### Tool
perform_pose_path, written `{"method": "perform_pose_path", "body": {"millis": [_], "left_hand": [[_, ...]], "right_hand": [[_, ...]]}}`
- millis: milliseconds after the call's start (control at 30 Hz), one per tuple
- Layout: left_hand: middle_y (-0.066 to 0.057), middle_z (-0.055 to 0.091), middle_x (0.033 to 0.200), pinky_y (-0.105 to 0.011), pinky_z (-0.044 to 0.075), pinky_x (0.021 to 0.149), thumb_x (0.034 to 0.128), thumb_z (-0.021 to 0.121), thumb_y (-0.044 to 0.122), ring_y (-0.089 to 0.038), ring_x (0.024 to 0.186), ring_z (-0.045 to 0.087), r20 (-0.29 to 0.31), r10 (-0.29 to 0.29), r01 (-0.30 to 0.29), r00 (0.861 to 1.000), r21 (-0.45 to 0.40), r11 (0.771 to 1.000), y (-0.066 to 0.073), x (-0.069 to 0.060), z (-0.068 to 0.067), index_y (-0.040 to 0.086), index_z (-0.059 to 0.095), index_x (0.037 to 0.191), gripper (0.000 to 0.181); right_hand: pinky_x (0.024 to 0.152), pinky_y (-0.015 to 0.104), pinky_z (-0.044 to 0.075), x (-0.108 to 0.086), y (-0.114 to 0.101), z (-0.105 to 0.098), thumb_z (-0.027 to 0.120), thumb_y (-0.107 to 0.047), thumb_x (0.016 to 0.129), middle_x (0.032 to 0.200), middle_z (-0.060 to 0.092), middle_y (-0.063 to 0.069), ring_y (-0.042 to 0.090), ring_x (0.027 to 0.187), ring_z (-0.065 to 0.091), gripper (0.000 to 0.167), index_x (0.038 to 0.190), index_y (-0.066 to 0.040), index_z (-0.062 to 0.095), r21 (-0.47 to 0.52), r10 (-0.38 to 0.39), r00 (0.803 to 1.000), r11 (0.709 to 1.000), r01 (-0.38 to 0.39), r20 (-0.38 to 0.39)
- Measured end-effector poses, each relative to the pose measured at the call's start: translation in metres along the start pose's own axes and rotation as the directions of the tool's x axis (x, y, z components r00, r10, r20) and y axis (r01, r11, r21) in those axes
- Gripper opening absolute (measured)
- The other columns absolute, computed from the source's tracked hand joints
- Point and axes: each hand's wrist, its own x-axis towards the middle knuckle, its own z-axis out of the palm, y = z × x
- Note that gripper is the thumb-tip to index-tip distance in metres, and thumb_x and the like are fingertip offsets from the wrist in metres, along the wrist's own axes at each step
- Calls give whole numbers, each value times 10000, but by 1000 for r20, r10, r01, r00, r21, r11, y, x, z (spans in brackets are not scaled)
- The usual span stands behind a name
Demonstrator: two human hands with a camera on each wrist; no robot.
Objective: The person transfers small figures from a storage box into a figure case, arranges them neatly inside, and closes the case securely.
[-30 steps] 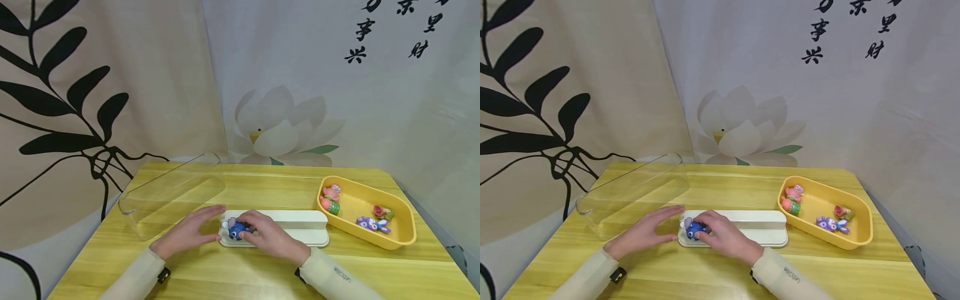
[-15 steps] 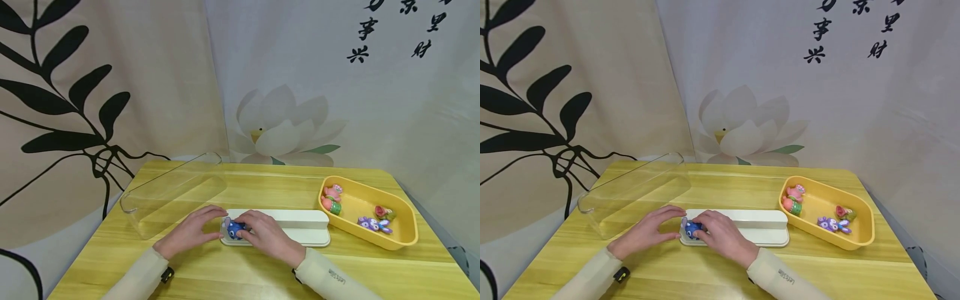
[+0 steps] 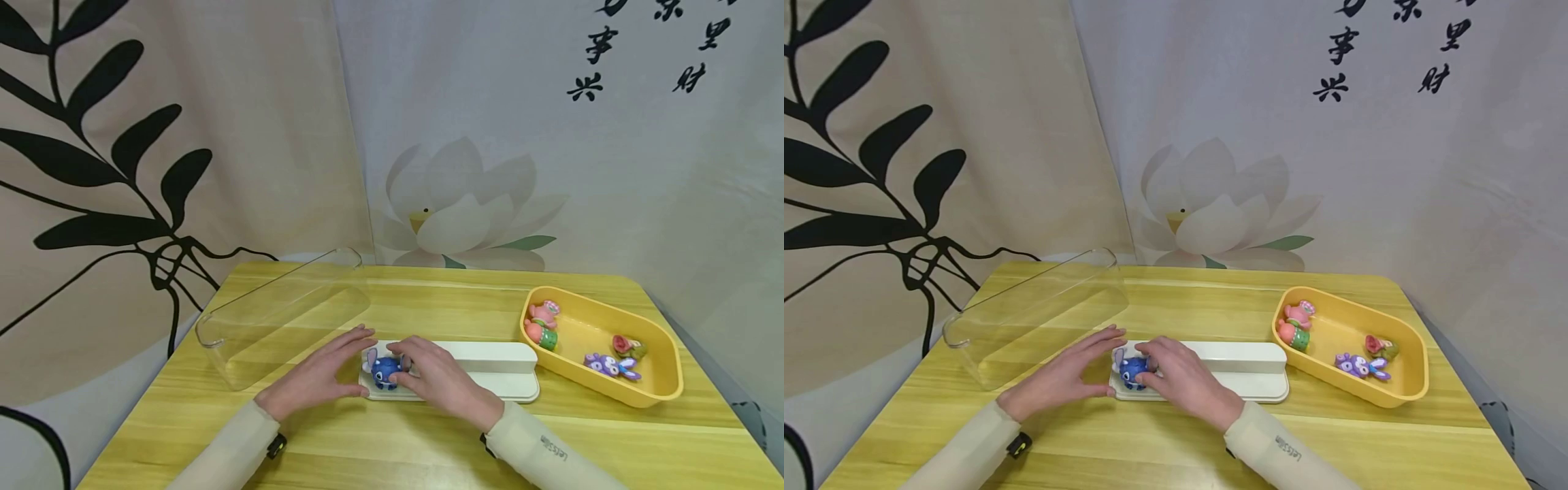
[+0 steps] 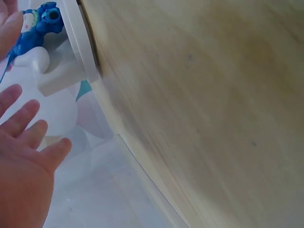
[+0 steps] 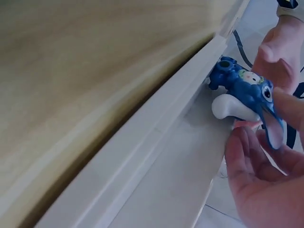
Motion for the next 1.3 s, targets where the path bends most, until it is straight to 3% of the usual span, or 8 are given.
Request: {"method": "perform_pose_path", "body": {"millis": [267,567,733,933,1067,1300], "left_hand": [[28,73,1743,-550,298,1217,809,856,499,-252,1591,82,91,16,-17,996,12,1000,0,9,3,131,323,1631,1047],[-23,91,1745,-507,171,1271,810,853,510,-231,1593,62,162,37,-45,986,44,998,-1,19,6,125,338,1622,1036],[-27,109,1742,-487,157,1277,807,857,497,-228,1591,81,167,31,-37,986,34,999,-1,20,6,114,334,1622,1042],[-9,176,1730,-551,260,1233,822,862,452,-246,1574,175,109,-26,32,994,-56,998,5,20,3,192,313,1640,1019],[-45,304,1688,-591,325,1200,850,854,403,-291,1543,281,69,-9,18,998,-130,991,12,25,1,204,396,1604,905],[-36,582,1490,-471,450,1150,876,845,319,-247,1386,524,74,77,-64,994,-156,986,20,35,1,164,624,1424,610]], "right_hand": [[1016,461,546,-10,1,-21,769,-393,943,1323,664,8,206,1222,621,538,1381,-111,634,32,68,995,997,-66,-72],[1065,509,518,-35,18,-56,711,-455,974,1382,641,9,260,1310,585,500,1365,-150,652,21,141,975,990,-140,-174],[1063,560,505,-53,33,-78,698,-432,989,1406,629,35,300,1325,572,487,1380,-146,643,29,170,960,985,-168,-222],[1029,613,498,-75,48,-98,713,-360,991,1406,635,86,349,1313,572,469,1375,-99,642,25,205,942,978,-206,-267],[1013,634,500,-87,52,-109,705,-340,1001,1404,636,107,375,1311,567,455,1371,-82,641,24,232,932,972,-234,-278],[1067,705,410,-101,57,-124,711,-309,1000,1413,616,154,448,1382,483,427,1352,-77,648,36,270,906,961,-274,-326]]}}
